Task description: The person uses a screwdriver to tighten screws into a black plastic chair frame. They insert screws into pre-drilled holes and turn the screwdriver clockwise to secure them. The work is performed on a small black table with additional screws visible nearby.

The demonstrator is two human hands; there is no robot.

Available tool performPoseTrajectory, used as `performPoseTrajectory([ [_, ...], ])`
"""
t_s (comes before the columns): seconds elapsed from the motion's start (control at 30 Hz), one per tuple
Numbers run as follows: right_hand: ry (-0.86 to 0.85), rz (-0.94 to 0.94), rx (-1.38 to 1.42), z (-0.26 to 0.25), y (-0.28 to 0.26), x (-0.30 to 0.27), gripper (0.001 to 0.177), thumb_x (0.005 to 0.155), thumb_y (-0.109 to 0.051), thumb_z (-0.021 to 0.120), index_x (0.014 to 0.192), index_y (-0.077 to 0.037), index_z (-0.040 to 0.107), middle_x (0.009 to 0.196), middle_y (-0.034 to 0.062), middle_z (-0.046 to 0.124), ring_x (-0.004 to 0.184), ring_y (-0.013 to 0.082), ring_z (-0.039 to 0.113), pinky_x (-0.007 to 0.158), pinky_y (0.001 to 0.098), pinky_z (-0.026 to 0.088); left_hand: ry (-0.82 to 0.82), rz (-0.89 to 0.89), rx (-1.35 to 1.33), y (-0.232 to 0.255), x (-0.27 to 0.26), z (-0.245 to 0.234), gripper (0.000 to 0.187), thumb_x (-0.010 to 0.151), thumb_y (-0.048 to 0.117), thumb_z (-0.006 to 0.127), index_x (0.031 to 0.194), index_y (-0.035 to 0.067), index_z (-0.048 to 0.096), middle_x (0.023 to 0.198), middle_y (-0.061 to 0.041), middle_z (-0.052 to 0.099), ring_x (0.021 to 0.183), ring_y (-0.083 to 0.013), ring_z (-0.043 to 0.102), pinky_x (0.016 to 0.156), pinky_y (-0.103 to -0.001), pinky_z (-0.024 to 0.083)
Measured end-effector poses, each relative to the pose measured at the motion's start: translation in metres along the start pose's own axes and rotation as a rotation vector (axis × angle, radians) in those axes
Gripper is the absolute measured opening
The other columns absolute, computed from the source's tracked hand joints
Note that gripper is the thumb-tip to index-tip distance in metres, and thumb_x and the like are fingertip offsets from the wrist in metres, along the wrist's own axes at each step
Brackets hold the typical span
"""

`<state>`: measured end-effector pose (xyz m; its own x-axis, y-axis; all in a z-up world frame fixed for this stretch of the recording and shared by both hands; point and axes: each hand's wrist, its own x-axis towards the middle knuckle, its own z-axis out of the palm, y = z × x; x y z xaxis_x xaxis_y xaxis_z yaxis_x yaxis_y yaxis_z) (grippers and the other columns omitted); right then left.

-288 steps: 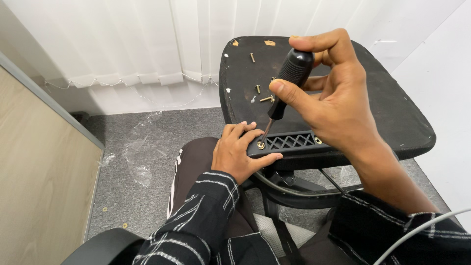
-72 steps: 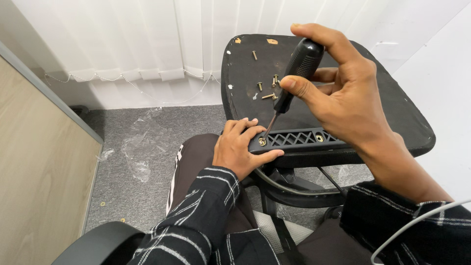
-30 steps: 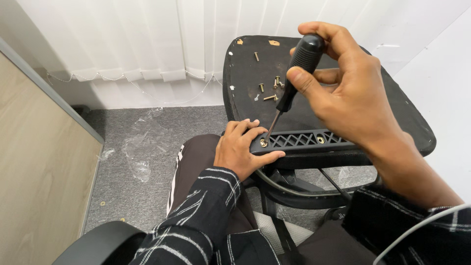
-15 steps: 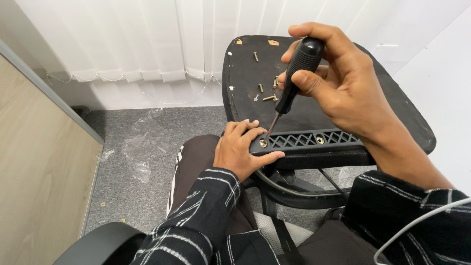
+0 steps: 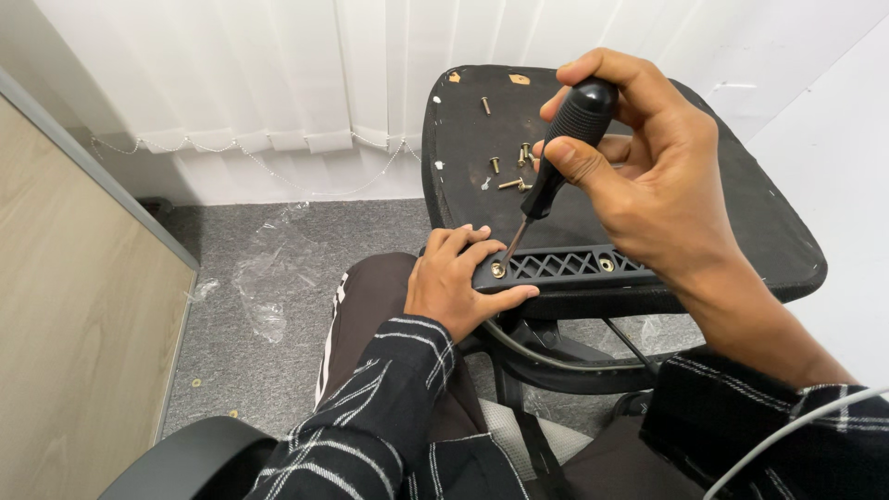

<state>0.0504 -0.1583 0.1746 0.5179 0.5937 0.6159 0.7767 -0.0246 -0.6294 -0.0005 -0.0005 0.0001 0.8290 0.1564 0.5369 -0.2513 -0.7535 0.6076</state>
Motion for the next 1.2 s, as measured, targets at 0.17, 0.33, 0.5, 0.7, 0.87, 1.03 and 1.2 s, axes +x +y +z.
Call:
performPoseTrajectory([
  [0.17, 0.059, -0.006, -0.079, 0.003, 0.000, -0.001, 0.037, 0.106, 0.002, 0.072, 0.139, -0.001, 0.055, 0.115, 0.0122, 0.066, 0.101, 0.0140, 0.072, 0.093, 0.0232, 0.068, 0.005, 0.011, 0.007, -0.001, 0.001, 0.001, 0.067, 0.065, 0.059, 0.086, 0.110, 0.010, 0.076, 0.130, -0.009, 0.066, 0.124, -0.0268, 0.055, 0.100, -0.046, 0.051],
  [0.33, 0.101, -0.004, -0.102, 0.008, -0.006, -0.001, 0.035, 0.108, 0.001, 0.073, 0.138, 0.000, 0.055, 0.116, 0.0126, 0.066, 0.101, 0.0126, 0.072, 0.088, 0.0208, 0.067, 0.002, 0.010, 0.000, -0.001, 0.001, 0.001, 0.068, 0.066, 0.060, 0.085, 0.111, 0.010, 0.076, 0.132, -0.009, 0.066, 0.125, -0.0266, 0.055, 0.100, -0.045, 0.051],
  [0.5, 0.182, 0.115, -0.112, 0.014, -0.018, 0.002, 0.036, 0.098, -0.001, 0.071, 0.131, -0.001, 0.056, 0.109, 0.0104, 0.066, 0.092, 0.0097, 0.071, 0.077, 0.0161, 0.064, 0.000, 0.010, 0.005, -0.001, 0.000, 0.001, 0.068, 0.067, 0.061, 0.085, 0.111, 0.010, 0.076, 0.132, -0.009, 0.066, 0.126, -0.0267, 0.055, 0.101, -0.046, 0.051],
  [0.7, 0.210, 0.097, -0.112, 0.016, -0.017, 0.000, 0.035, 0.099, 0.000, 0.070, 0.131, 0.000, 0.056, 0.109, 0.0100, 0.066, 0.092, 0.0091, 0.071, 0.077, 0.0155, 0.064, -0.018, -0.001, 0.010, -0.001, 0.002, 0.001, 0.069, 0.066, 0.061, 0.085, 0.111, 0.010, 0.076, 0.131, -0.009, 0.066, 0.126, -0.0266, 0.054, 0.100, -0.047, 0.051],
  [0.87, 0.169, 0.001, -0.107, 0.014, -0.007, -0.004, 0.030, 0.110, 0.002, 0.071, 0.137, 0.002, 0.056, 0.114, 0.0118, 0.066, 0.096, 0.0094, 0.071, 0.079, 0.0152, 0.065, -0.006, 0.004, 0.002, 0.000, 0.001, 0.001, 0.068, 0.066, 0.060, 0.085, 0.111, 0.010, 0.076, 0.131, -0.009, 0.066, 0.126, -0.0269, 0.055, 0.100, -0.046, 0.051],
  [1.03, 0.182, 0.065, -0.139, 0.014, -0.008, -0.003, 0.033, 0.109, 0.000, 0.069, 0.138, -0.001, 0.054, 0.116, 0.0121, 0.066, 0.098, 0.0105, 0.071, 0.084, 0.0187, 0.064, 0.017, 0.019, -0.001, -0.001, 0.000, 0.001, 0.067, 0.066, 0.059, 0.086, 0.110, 0.010, 0.077, 0.130, -0.009, 0.066, 0.125, -0.0272, 0.056, 0.100, -0.047, 0.051],
  [1.2, 0.159, 0.213, -0.105, 0.013, -0.008, -0.005, 0.044, 0.108, -0.011, 0.058, 0.147, -0.007, 0.038, 0.113, 0.0113, 0.064, 0.097, 0.0138, 0.073, 0.081, 0.0216, 0.063, 0.025, 0.017, -0.008, -0.001, 0.000, 0.001, 0.067, 0.066, 0.059, 0.086, 0.110, 0.010, 0.076, 0.130, -0.009, 0.067, 0.125, -0.0272, 0.056, 0.100, -0.046, 0.052],
])
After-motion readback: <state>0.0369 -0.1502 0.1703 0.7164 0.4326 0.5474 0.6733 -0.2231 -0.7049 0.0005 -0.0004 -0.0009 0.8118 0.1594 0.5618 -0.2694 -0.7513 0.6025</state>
